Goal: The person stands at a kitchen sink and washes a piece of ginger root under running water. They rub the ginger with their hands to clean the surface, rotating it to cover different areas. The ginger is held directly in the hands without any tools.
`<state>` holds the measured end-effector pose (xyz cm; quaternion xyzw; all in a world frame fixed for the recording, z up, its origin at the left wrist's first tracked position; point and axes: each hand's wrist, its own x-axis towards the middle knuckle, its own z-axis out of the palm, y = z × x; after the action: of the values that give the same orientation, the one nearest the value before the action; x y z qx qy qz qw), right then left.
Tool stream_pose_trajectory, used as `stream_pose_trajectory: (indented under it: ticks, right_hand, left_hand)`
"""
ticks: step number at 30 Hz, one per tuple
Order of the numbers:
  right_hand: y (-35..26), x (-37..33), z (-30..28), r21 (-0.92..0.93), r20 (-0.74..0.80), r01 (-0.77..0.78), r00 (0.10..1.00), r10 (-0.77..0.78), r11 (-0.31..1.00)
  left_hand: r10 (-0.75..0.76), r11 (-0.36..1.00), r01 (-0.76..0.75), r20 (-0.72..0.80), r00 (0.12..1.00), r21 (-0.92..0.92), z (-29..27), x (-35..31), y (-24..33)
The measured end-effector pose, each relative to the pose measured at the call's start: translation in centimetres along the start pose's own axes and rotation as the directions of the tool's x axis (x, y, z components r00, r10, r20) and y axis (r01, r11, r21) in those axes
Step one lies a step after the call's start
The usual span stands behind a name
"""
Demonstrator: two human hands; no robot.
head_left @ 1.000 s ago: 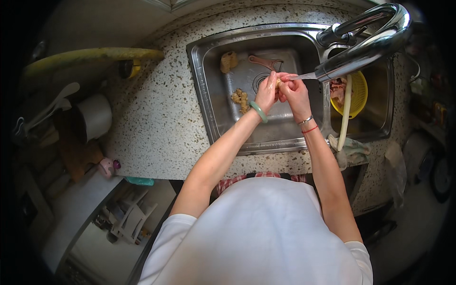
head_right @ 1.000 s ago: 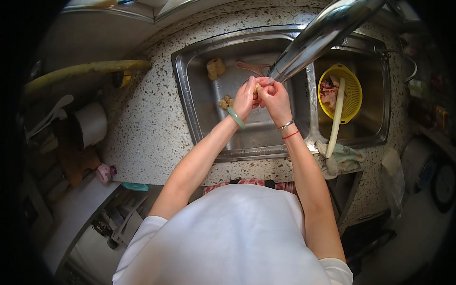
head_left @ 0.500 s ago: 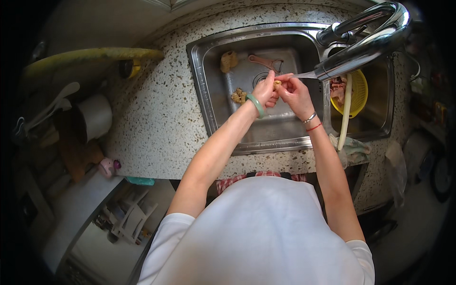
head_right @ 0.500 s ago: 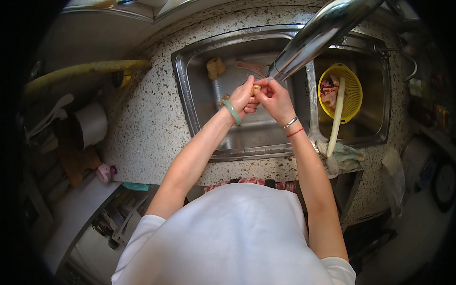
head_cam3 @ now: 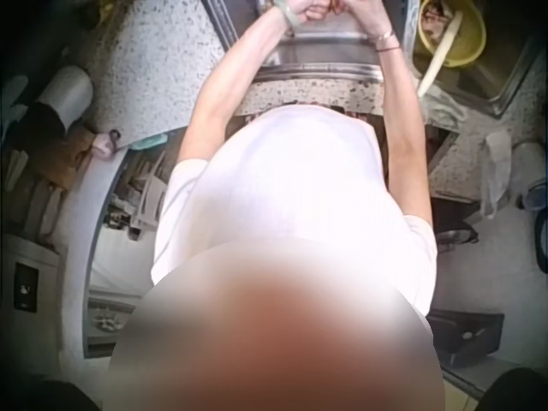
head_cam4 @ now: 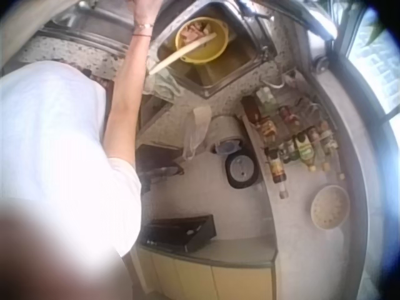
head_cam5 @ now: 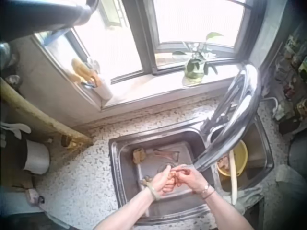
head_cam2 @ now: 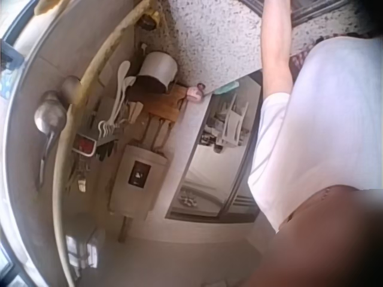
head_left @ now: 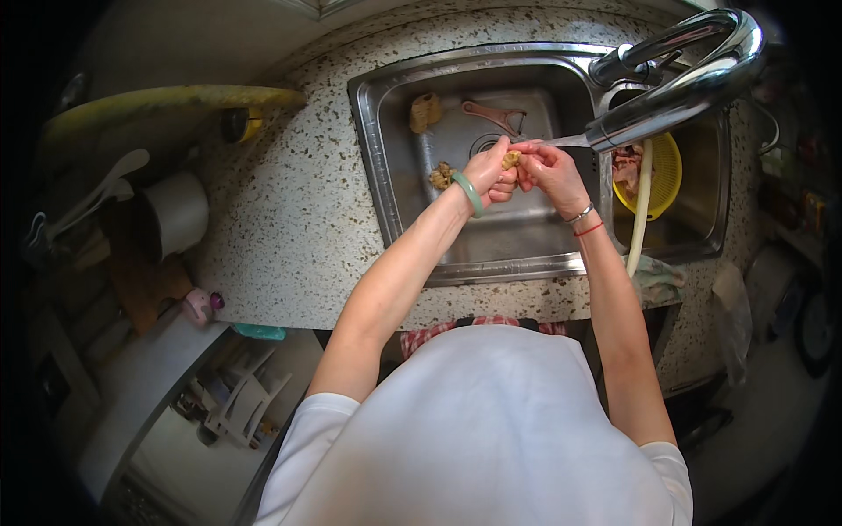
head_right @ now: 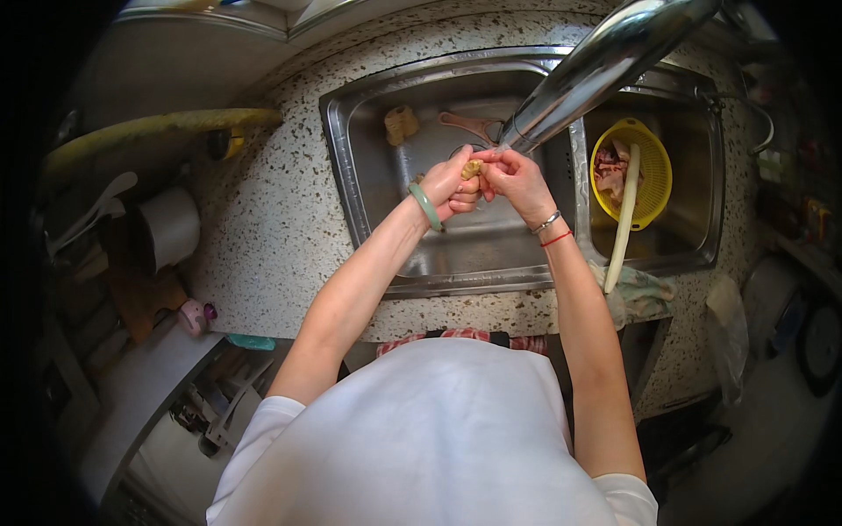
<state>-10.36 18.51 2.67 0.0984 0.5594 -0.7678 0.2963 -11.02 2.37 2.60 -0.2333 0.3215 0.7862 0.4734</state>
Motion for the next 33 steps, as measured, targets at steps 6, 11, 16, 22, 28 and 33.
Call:
stream_pose_trajectory:
  ticks: [6, 11, 16, 22, 28, 33]
  right_hand:
    - [-0.2, -0.4, 0.5, 0.065, -0.043, -0.029, 0.999, 0.032, 0.997]
    - [0.2, -0.6, 1.2, 0.007, -0.061, 0.043, 0.997, -0.042, 0.999]
    - [-0.6, -1.0, 2.4, 0.290, -0.100, 0.015, 0.995, 0.015, 0.957]
    - [-0.6, -0.7, 2.1, 0.122, -0.045, -0.023, 0.999, 0.029, 0.992]
    - [-0.9, -1.4, 2.3, 0.394, -0.051, -0.045, 0.996, 0.071, 0.918]
    - [-0.9, -1.4, 1.8, 0.272, -0.003, -0.041, 0.999, 0.044, 0.962]
  left_hand:
    - [-0.029, 0.992, 0.042, -0.106, 0.994, 0.121, 0.3, 0.1, 0.2]
    - [0.215, 0.925, -0.124, -0.227, 0.950, 0.358, 1.2, 0.1, 0.3]
    - [0.439, 0.858, -0.365, -0.146, 0.887, 0.363, 1.3, 0.4, 0.0]
    - [0.587, 0.711, -0.463, -0.086, 0.805, 0.530, 0.8, 1.0, -0.1]
    - [0.419, 0.856, -0.350, -0.114, 0.901, 0.379, 1.1, 0.4, -0.1]
    - [0.332, 0.908, -0.294, -0.084, 0.940, 0.299, 1.9, -0.5, 0.5]
